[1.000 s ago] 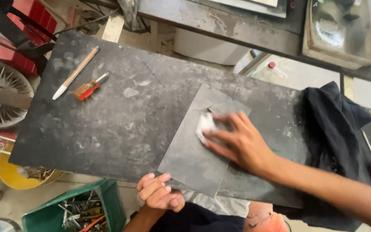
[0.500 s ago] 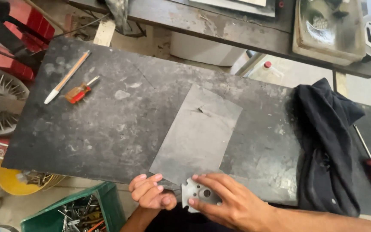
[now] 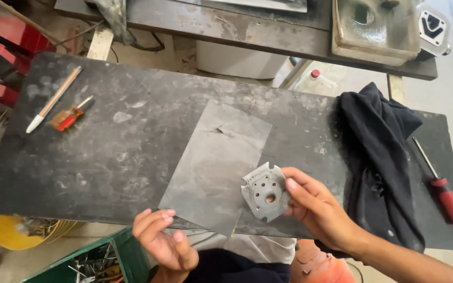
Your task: The person selects sandpaper and wipes a metal gasket with a cloth. They then place the gasket on a sanding sheet and rub it by hand to smooth the surface. The person also uses a brush to apply a liquid to the sanding sheet before continuing to sand the metal part.
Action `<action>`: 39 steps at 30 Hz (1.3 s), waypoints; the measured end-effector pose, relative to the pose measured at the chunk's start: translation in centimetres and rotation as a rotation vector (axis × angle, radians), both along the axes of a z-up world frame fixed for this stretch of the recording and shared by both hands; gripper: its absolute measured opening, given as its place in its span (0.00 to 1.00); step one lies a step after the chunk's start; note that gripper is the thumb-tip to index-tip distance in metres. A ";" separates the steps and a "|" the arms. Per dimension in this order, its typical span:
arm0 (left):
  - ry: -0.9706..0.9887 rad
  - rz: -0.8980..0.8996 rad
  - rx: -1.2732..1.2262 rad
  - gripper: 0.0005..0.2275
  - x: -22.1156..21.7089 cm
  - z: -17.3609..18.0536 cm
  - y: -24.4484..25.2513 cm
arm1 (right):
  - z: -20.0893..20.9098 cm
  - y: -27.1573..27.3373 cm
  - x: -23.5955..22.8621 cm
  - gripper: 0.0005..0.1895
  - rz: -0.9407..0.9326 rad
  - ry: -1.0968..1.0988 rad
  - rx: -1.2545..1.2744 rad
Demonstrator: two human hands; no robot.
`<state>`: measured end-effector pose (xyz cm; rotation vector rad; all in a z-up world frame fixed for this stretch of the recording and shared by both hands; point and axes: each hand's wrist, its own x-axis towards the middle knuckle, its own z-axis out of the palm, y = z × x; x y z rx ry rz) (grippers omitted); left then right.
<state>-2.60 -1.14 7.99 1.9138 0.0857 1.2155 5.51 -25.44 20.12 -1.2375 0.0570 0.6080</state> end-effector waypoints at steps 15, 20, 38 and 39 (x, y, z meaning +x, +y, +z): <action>0.100 -0.345 -0.101 0.10 0.3 7.4 -5.2 | -1.4 -1.6 0.3 0.27 0.119 0.125 0.345; 0.074 -0.406 0.070 0.12 1.7 8.1 -4.0 | -0.5 -1.5 0.7 0.22 -0.039 0.161 -0.001; 0.829 -0.399 0.460 0.10 26.4 16.9 7.8 | -6.6 -8.4 11.4 0.27 0.105 -0.307 -0.611; 0.826 -0.379 0.467 0.10 29.4 17.1 8.2 | -8.9 -9.0 12.2 0.27 0.114 -0.320 -0.597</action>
